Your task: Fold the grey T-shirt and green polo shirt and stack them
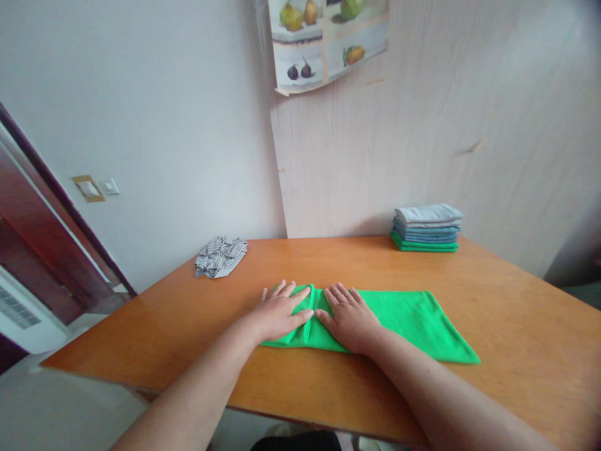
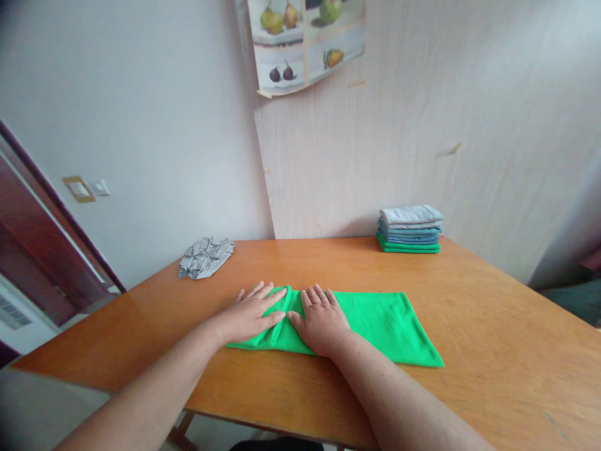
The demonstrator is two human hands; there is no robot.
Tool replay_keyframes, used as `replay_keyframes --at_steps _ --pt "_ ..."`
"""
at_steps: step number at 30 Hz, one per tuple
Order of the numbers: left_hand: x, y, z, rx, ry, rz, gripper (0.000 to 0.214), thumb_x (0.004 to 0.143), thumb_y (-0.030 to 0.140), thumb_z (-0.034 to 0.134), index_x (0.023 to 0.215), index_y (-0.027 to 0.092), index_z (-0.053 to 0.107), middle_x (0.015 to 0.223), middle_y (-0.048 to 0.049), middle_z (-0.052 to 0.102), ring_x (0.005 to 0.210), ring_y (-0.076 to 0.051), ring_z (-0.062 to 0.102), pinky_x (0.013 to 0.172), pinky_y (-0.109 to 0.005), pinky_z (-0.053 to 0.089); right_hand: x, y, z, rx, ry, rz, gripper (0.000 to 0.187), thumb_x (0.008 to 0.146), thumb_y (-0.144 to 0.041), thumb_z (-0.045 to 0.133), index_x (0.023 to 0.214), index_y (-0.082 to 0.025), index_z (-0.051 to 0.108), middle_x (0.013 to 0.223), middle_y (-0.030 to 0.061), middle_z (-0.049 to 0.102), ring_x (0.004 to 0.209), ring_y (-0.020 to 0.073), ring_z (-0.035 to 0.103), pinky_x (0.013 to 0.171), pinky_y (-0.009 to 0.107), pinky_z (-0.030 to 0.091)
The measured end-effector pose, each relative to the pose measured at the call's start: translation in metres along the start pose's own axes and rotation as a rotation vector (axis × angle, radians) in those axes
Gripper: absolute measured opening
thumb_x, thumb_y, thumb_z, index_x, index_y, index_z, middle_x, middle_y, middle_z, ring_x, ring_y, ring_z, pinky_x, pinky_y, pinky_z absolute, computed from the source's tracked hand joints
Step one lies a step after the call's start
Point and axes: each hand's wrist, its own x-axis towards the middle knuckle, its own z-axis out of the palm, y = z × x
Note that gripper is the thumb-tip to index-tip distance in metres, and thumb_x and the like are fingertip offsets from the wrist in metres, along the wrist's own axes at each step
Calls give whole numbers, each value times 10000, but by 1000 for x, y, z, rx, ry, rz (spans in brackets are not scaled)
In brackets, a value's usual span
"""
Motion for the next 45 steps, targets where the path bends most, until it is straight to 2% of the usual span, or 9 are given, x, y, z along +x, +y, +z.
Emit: replay_keyframes --at_steps 2,6,12,15,19,24,30,39,45 --pt "6 -4 -10 -118 65 20 619 901 652 464 1439 347 485 1554 -106 406 1475 -359 256 1153 -643 110 0 0 0 0 -4 -1 811 971 -671 206 1523 -97 361 1572 152 336 1488 299 211 1204 494 144" --pt "18 -19 -26 -441 356 37 491 952 518 445 1282 209 636 1375 -95 610 1335 -234 498 1150 -364 324 0 1 0 -10 -4 -2 781 977 -653 226 1530 -116 352 1576 148 331 1487 296 216 1203 502 151" --pt "25 -49 -9 -633 563 -79 373 946 415 443 1081 174 693 1162 -84 722 1121 -207 644 1010 -302 463 -2 0 -7 -15 11 17 705 994 -612 237 1520 -164 377 1572 131 345 1484 292 230 1191 580 106" --pt "24 -54 0 -554 562 -67 326 945 394 455 1005 193 704 1088 -72 740 1064 -213 662 973 -308 477 -3 -5 -15 13 79 -25 658 1007 -576 237 1505 -178 403 1574 111 348 1485 273 233 1198 576 103" --pt "20 -44 -1 -455 536 0 303 951 345 461 1089 217 698 1155 -61 724 1105 -215 647 999 -320 464 -3 -18 -22 27 114 -135 661 1000 -594 249 1529 -214 361 1594 81 311 1500 269 175 1204 572 104" --pt "15 -26 1 -285 396 139 382 951 248 415 1244 218 658 1282 -67 673 1217 -208 592 1080 -327 413 -4 -32 -23 -22 8 -210 824 923 -710 346 1569 -207 259 1621 72 229 1509 333 28 1190 627 35" --pt "13 -19 14 -19 227 229 461 970 267 376 1380 150 552 1459 -117 532 1386 -230 447 1176 -398 290 -5 -29 -17 -9 -126 -160 909 884 -775 341 1585 -219 178 1632 48 167 1502 364 -22 1172 652 -38" --pt "11 -13 10 130 210 218 487 992 287 320 1399 100 511 1462 -150 521 1382 -242 450 1168 -396 283 -5 -25 -13 30 -184 -151 907 894 -746 384 1592 -233 114 1640 47 95 1504 352 -11 1183 630 -37" --pt "9 -16 14 129 243 191 473 1001 372 340 1412 195 495 1491 -105 499 1401 -231 420 1183 -461 238 -7 -18 -20 92 -159 -191 906 872 -730 465 1586 -259 164 1637 44 146 1502 362 6 1181 647 4"
